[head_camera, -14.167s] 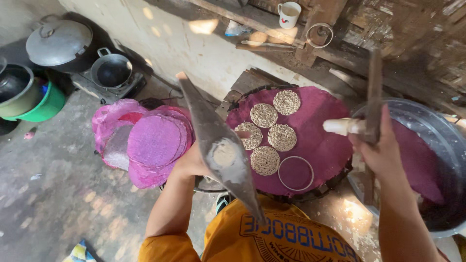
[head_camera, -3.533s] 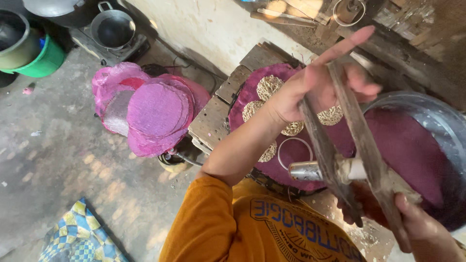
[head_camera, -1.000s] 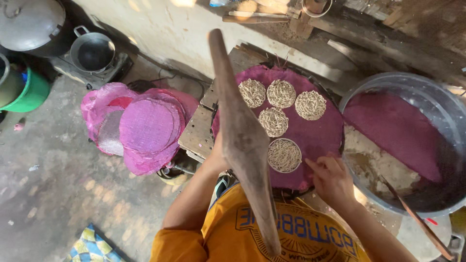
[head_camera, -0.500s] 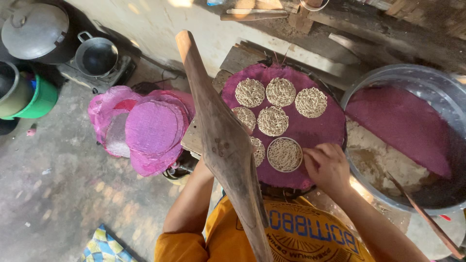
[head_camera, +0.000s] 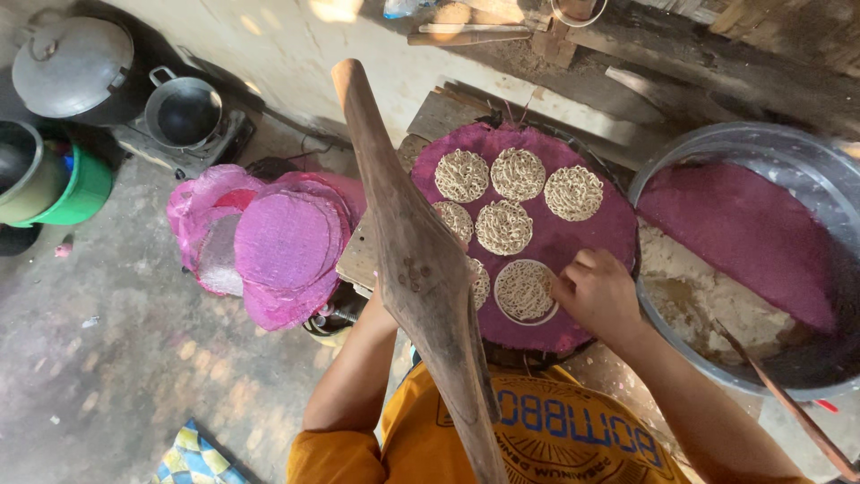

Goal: The person presses dough snacks using a hand-held wooden press. They scoop dough from a large basin into the press, squeeze the handles to extrude noodle-like strands onto a round mesh tray, and place each finished disc on the tray, repeating the cycle.

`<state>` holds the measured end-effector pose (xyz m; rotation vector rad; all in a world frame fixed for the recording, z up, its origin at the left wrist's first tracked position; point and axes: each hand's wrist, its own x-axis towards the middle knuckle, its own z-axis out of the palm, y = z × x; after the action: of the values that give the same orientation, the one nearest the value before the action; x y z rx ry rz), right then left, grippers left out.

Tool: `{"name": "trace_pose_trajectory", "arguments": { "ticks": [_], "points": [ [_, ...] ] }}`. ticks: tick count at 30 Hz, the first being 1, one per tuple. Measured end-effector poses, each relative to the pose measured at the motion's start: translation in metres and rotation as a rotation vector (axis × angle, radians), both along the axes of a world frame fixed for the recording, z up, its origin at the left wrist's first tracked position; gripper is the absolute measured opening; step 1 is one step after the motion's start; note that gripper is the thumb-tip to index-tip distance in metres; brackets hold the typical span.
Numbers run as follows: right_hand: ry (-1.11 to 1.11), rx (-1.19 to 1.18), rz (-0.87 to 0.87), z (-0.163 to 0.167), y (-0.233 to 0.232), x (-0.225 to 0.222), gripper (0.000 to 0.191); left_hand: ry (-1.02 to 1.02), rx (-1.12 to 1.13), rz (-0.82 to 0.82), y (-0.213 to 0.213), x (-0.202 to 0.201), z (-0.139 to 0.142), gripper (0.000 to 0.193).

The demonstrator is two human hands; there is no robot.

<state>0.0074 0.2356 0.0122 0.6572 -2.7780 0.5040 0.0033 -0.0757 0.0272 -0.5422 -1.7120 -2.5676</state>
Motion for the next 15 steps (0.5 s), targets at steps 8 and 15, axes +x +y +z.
{"name": "trace_pose_trajectory", "arguments": {
  "ticks": [8, 15],
  "points": [
    [0.004, 0.026, -0.052, 0.007, 0.0, -0.009, 0.015, -0.005, 0.01, -0.015, 0.0, 0.001, 0.003, 0.062],
    [-0.16, 0.17, 0.013, 0.004, 0.002, -0.016, 0.022, -0.021, 0.004, -0.048, -0.006, 0.013, 0.006, 0.06]
  ]
}}
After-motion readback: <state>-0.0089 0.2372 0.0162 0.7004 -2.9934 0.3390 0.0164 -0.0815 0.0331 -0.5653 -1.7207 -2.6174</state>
